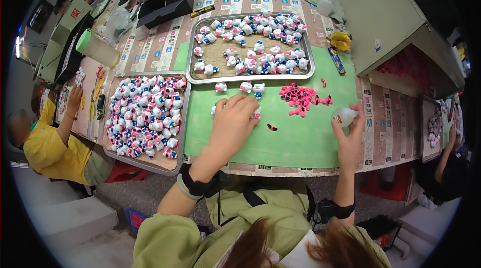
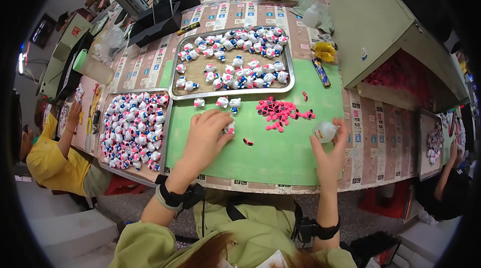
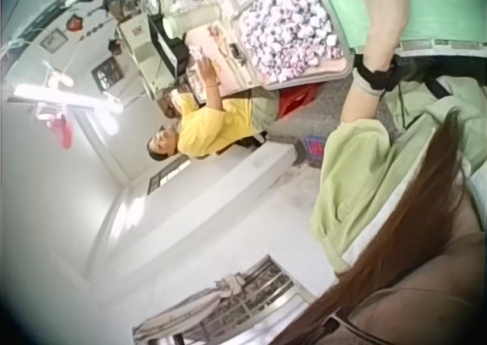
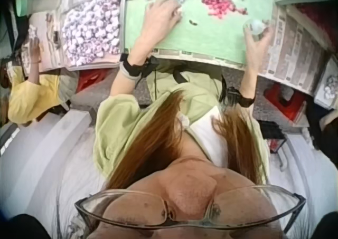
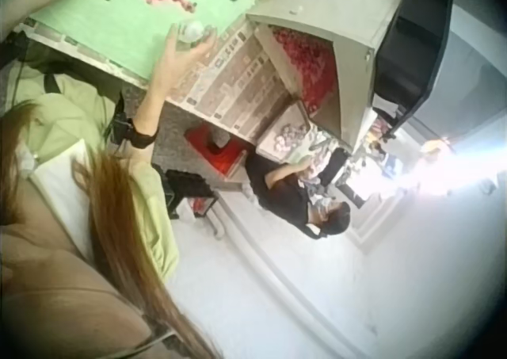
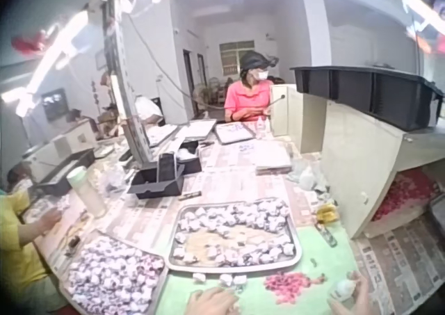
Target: Assembling small toy figures by gluing components together.
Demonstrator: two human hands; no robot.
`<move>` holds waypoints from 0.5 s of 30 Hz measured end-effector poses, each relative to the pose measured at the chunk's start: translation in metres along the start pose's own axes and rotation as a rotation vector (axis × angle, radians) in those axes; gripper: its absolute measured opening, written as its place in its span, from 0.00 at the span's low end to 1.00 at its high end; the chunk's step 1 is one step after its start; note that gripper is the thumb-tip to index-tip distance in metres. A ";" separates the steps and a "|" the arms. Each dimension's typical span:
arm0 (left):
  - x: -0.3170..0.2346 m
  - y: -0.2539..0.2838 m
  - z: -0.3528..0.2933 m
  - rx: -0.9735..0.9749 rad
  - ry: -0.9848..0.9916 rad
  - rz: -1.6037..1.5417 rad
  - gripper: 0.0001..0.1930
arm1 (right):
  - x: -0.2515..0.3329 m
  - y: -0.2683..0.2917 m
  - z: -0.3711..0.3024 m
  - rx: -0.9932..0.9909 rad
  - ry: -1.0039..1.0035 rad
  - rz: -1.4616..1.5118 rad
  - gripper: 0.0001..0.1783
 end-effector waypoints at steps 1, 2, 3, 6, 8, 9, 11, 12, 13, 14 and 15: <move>-0.003 0.007 0.001 -0.056 0.006 -0.042 0.19 | -0.010 -0.003 0.003 0.054 -0.053 0.001 0.27; 0.002 0.010 0.001 -0.046 0.132 -0.271 0.18 | -0.024 -0.002 0.006 0.107 -0.106 0.002 0.26; 0.003 0.011 -0.005 -0.033 0.264 -0.493 0.17 | -0.034 -0.005 0.006 0.165 -0.162 0.010 0.26; -0.003 -0.001 -0.026 0.111 0.564 -1.068 0.17 | -0.006 -0.001 -0.005 -0.020 -0.169 0.348 0.23; -0.009 -0.015 -0.042 0.187 0.667 -1.319 0.18 | 0.016 -0.015 -0.019 0.088 -0.266 0.507 0.23; -0.010 -0.021 -0.047 0.191 0.674 -1.400 0.19 | 0.027 -0.024 -0.026 0.152 -0.304 0.586 0.24; -0.015 -0.030 -0.055 0.173 0.712 -1.565 0.22 | 0.038 -0.042 -0.043 0.274 -0.416 0.720 0.26; -0.015 -0.034 -0.058 0.181 0.753 -1.617 0.22 | 0.043 -0.045 -0.048 0.323 -0.424 0.696 0.26; -0.015 -0.036 -0.060 0.188 0.796 -1.669 0.22 | 0.048 -0.048 -0.052 0.372 -0.433 0.672 0.25; -0.014 -0.040 -0.063 0.194 0.839 -1.721 0.22 | 0.050 -0.050 -0.057 0.422 -0.442 0.647 0.24; -0.012 -0.039 -0.064 0.194 0.823 -1.694 0.22 | 0.048 -0.048 -0.061 0.424 -0.473 0.625 0.21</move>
Point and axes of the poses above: each hand's wrist, its own z-axis towards the middle knuckle, its own y-axis out of the back of the hand, x = y × z, the point moved 8 cm from there along z, towards the middle knuckle, and after that the axes turned 5 degrees about y, right-handed, at the moved point
